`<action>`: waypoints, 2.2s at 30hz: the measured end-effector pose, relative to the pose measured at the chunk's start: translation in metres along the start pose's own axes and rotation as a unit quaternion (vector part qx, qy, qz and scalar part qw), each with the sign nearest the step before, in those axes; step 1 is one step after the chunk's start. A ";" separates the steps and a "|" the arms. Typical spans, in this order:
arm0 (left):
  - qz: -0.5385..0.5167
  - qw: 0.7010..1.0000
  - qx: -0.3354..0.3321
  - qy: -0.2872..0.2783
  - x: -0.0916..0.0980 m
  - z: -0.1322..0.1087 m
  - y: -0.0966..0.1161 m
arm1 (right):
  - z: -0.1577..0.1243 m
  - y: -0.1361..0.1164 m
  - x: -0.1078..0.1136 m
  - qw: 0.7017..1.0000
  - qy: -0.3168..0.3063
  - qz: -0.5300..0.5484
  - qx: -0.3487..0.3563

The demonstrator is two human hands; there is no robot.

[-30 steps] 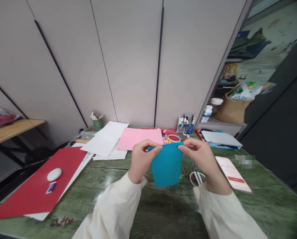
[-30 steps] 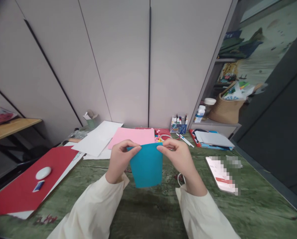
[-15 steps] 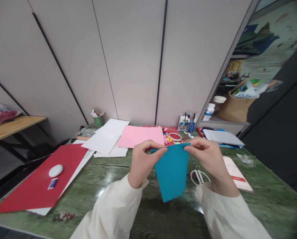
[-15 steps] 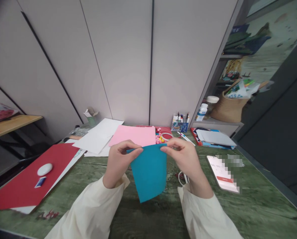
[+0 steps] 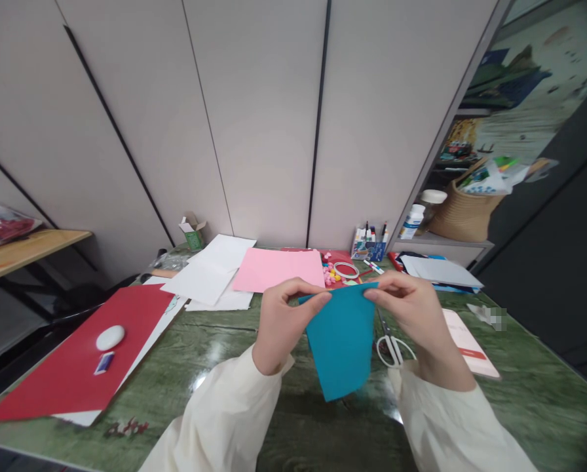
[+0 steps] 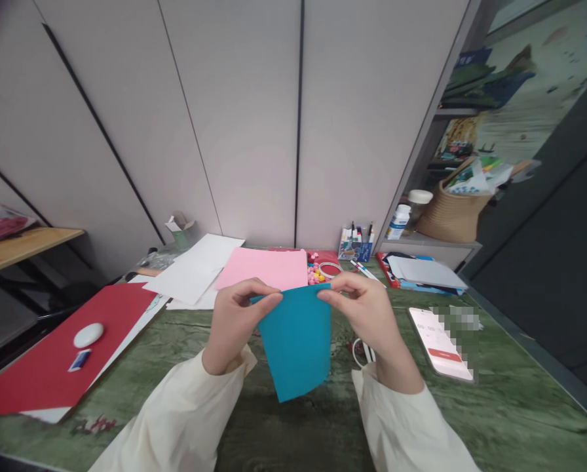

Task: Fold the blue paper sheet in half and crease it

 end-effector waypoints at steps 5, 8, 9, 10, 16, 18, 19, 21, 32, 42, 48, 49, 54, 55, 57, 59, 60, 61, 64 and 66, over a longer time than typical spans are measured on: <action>-0.002 1.000 0.006 -0.005 0.000 0.002 -0.003 | 0.000 0.001 -0.002 1.000 0.000 0.018 -0.009; -0.007 1.000 0.013 -0.004 0.000 0.003 -0.005 | 0.000 0.001 -0.003 1.000 0.004 0.026 -0.013; -0.009 1.000 0.015 -0.002 0.000 0.003 -0.006 | 0.000 0.001 -0.003 1.000 0.004 0.025 -0.013; -0.010 1.000 0.016 -0.002 0.000 0.004 -0.006 | 0.000 0.001 -0.003 1.000 0.004 0.024 -0.014; -0.012 1.000 0.020 -0.001 -0.001 0.004 -0.008 | 0.000 0.000 -0.003 1.000 0.004 0.025 -0.015; -0.012 1.000 0.022 -0.001 -0.001 0.004 -0.008 | -0.001 0.000 -0.002 1.000 0.005 0.023 -0.014; -0.013 1.000 0.022 0.000 -0.001 0.003 -0.009 | -0.001 0.000 -0.002 1.000 0.004 0.022 -0.013; -0.015 1.000 0.023 0.000 0.000 0.003 -0.010 | -0.001 0.001 -0.002 1.000 0.004 0.021 -0.012; -0.017 1.000 0.026 0.002 0.000 0.004 -0.010 | -0.001 0.002 -0.003 1.000 -0.001 0.021 -0.012; 0.023 0.999 0.028 0.025 0.005 0.006 -0.014 | 0.000 0.017 -0.014 0.997 -0.029 0.048 -0.052; 0.045 0.998 0.000 0.049 0.008 0.011 -0.015 | 0.001 0.026 -0.025 0.994 -0.048 0.057 -0.083; 0.048 0.998 -0.004 0.048 0.008 0.012 -0.015 | 0.001 0.026 -0.025 0.994 -0.041 0.061 -0.083; 0.054 0.997 -0.006 0.047 0.013 0.016 -0.019 | 0.001 0.028 -0.042 0.988 -0.109 0.072 -0.084; 0.054 0.997 -0.004 0.046 0.014 0.017 -0.021 | 0.000 0.029 -0.045 0.986 -0.126 0.066 -0.082; 0.054 0.998 -0.003 0.041 0.015 0.020 -0.026 | 0.001 0.031 -0.046 0.986 -0.135 0.054 -0.077; 0.053 0.998 -0.002 0.035 0.014 0.023 -0.031 | 0.002 0.034 -0.044 0.987 -0.133 0.043 -0.076; 0.054 0.998 -0.003 0.032 0.014 0.024 -0.033 | 0.003 0.036 -0.044 0.987 -0.135 0.035 -0.077; 0.055 0.998 -0.005 0.028 0.014 0.025 -0.035 | 0.003 0.038 -0.044 0.987 -0.138 0.029 -0.079; 0.062 0.998 -0.019 0.020 0.014 0.027 -0.038 | 0.005 0.042 -0.043 0.987 -0.134 0.025 -0.082; 0.071 0.997 -0.031 0.027 0.016 0.028 -0.037 | 0.005 0.045 -0.047 0.984 -0.152 0.027 -0.086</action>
Point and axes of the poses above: each hand's wrist, its own z-axis towards the middle knuckle, its own x-axis out of the back of the hand, y = z × x, the point moved 10 cm from there along z, towards the middle knuckle, and after that the axes turned 1 degree about -x, right-handed, at the moved point
